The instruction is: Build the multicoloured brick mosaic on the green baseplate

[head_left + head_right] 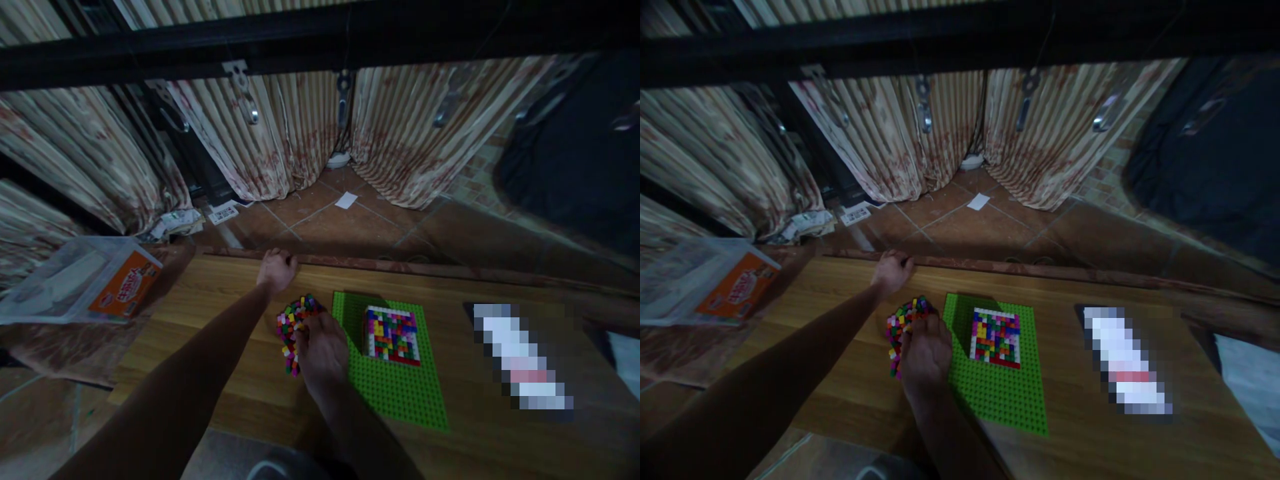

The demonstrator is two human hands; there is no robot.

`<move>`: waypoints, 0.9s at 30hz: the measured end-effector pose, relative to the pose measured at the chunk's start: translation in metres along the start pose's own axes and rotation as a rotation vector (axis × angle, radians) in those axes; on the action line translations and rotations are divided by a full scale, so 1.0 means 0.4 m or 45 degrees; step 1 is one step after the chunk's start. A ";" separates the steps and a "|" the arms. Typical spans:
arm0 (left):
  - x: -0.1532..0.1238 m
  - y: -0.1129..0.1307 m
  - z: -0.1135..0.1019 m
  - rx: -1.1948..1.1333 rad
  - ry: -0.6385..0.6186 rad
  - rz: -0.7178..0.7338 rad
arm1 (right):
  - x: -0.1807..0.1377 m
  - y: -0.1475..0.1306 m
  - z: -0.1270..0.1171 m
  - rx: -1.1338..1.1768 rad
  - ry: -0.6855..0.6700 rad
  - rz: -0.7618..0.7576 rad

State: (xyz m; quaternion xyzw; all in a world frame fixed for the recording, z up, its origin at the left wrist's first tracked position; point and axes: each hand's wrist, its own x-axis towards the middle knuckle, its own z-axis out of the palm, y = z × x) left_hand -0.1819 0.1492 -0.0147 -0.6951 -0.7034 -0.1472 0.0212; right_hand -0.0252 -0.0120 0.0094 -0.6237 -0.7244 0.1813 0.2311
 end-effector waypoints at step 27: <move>0.011 -0.012 -0.002 0.052 -0.033 0.062 | -0.234 0.216 -0.176 0.876 0.286 0.285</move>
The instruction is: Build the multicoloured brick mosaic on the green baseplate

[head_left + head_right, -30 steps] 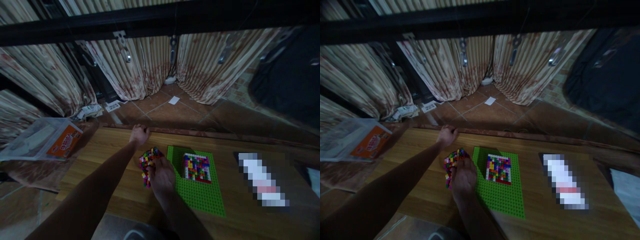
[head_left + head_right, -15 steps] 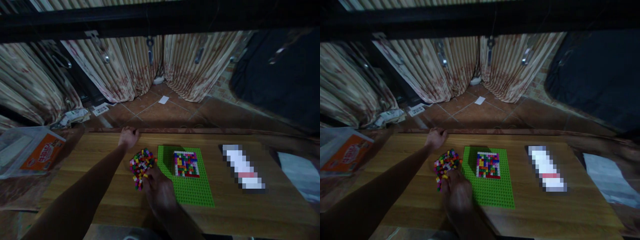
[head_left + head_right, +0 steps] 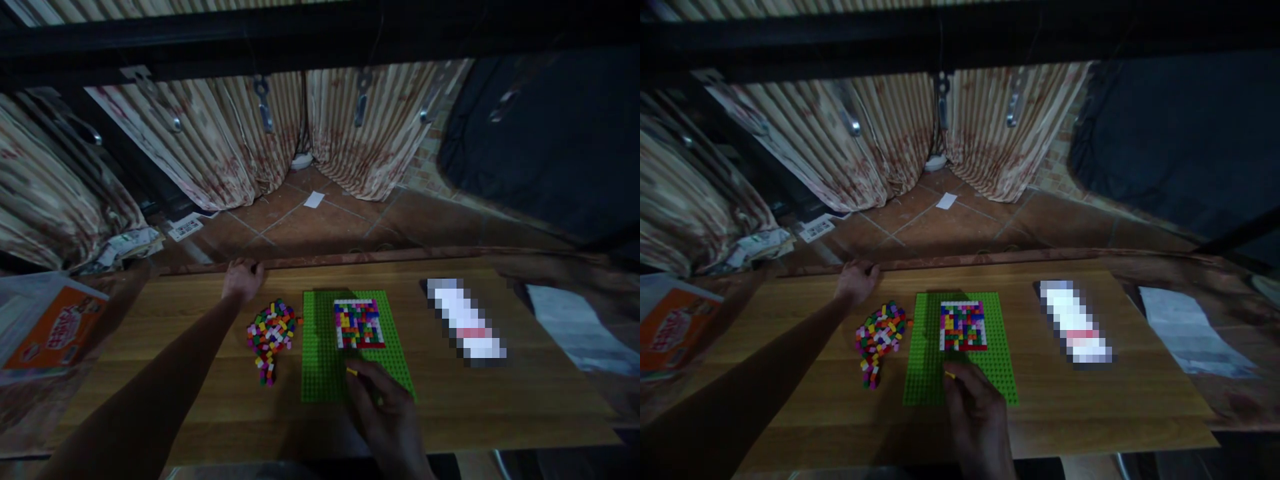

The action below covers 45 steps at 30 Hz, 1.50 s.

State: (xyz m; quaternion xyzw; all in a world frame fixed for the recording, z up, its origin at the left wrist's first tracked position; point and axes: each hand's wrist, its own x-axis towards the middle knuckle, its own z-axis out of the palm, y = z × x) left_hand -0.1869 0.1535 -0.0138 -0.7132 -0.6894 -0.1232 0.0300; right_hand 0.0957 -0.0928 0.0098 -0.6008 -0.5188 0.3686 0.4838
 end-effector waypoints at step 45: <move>0.003 0.003 -0.007 0.005 -0.033 -0.010 | 0.042 0.011 -0.072 0.174 0.315 0.266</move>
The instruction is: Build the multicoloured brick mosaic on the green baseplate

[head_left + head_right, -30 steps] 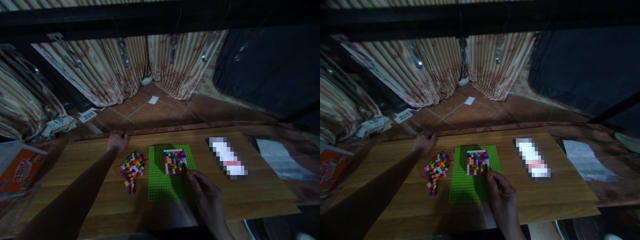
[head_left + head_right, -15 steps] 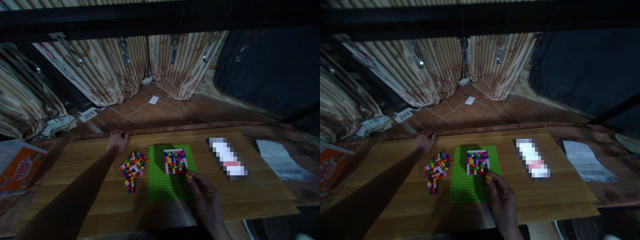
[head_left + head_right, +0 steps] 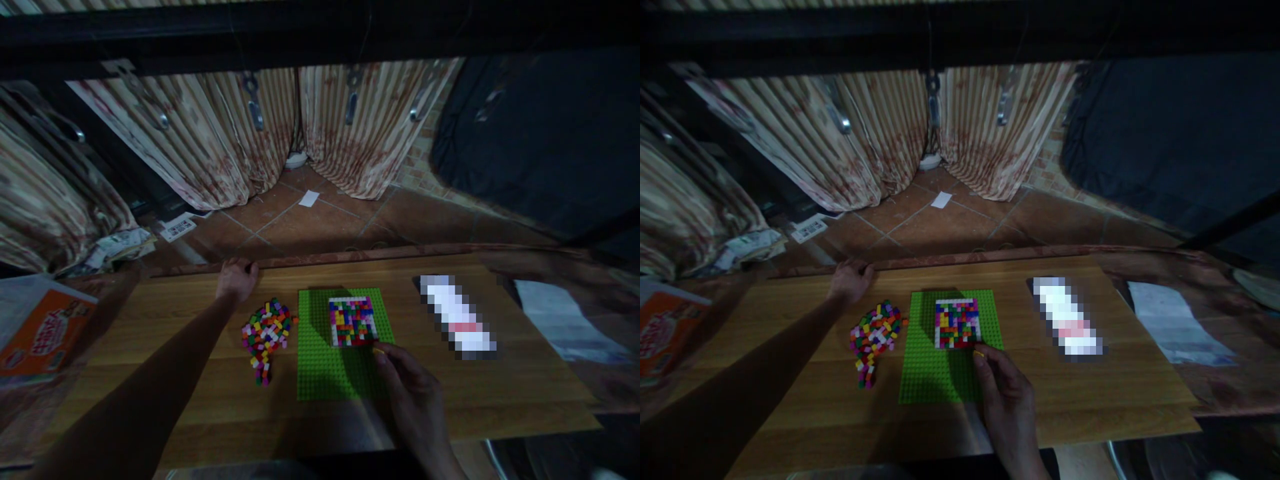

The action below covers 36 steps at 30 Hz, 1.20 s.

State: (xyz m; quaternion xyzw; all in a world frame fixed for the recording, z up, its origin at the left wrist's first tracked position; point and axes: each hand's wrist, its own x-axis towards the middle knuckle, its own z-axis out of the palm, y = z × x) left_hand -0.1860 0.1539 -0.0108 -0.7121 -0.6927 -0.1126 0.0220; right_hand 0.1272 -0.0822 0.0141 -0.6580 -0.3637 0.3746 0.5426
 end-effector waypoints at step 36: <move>-0.002 0.003 0.000 -0.021 0.006 0.002 | 0.006 0.035 -0.006 -0.140 -0.011 -0.014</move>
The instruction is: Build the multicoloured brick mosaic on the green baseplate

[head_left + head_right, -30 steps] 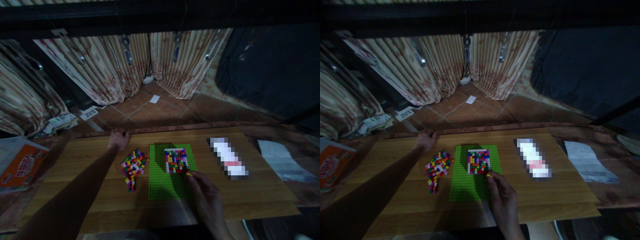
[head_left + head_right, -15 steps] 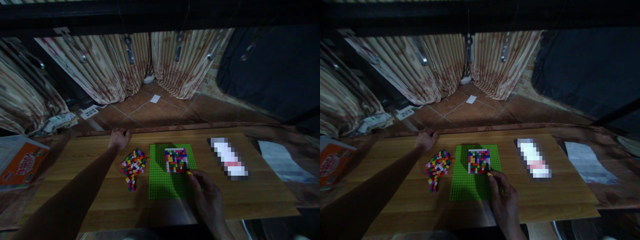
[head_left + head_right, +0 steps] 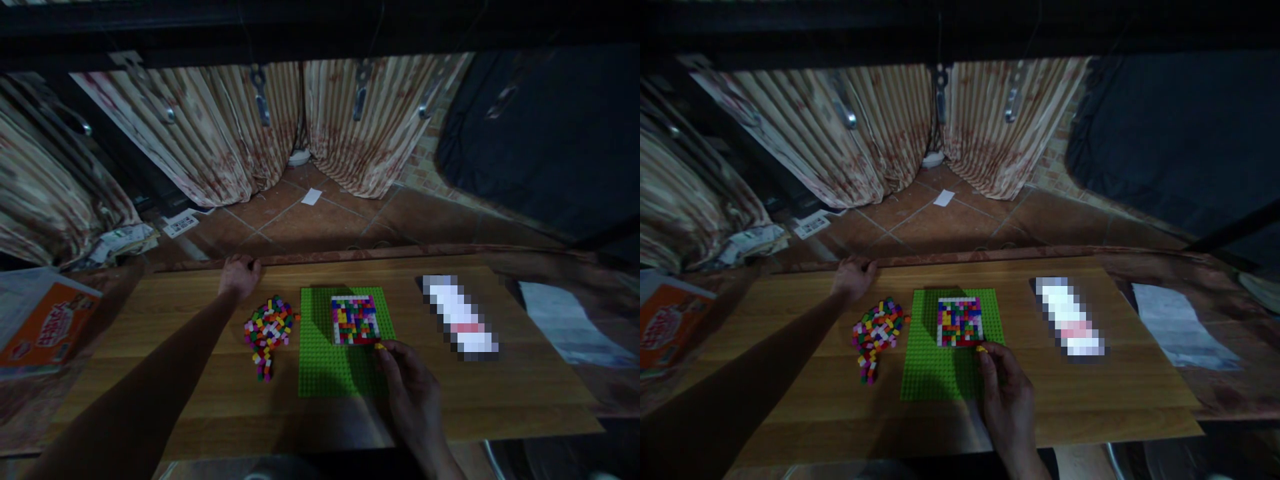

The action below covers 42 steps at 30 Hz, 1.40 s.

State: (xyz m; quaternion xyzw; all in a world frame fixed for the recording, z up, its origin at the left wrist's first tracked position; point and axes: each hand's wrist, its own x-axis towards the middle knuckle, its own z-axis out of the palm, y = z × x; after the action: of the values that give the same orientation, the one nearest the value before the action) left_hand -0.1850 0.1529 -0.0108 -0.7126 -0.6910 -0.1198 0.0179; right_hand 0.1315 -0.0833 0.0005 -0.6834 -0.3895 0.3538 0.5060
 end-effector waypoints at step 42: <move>0.001 -0.002 0.003 -0.009 0.000 -0.001 | 0.156 -0.086 0.082 0.144 -0.177 -0.021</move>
State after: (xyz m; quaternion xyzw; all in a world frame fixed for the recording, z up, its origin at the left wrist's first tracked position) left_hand -0.1858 0.1536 -0.0119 -0.7123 -0.6909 -0.1223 0.0152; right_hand 0.1246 -0.0078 0.0204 -0.6242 -0.4087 0.4175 0.5187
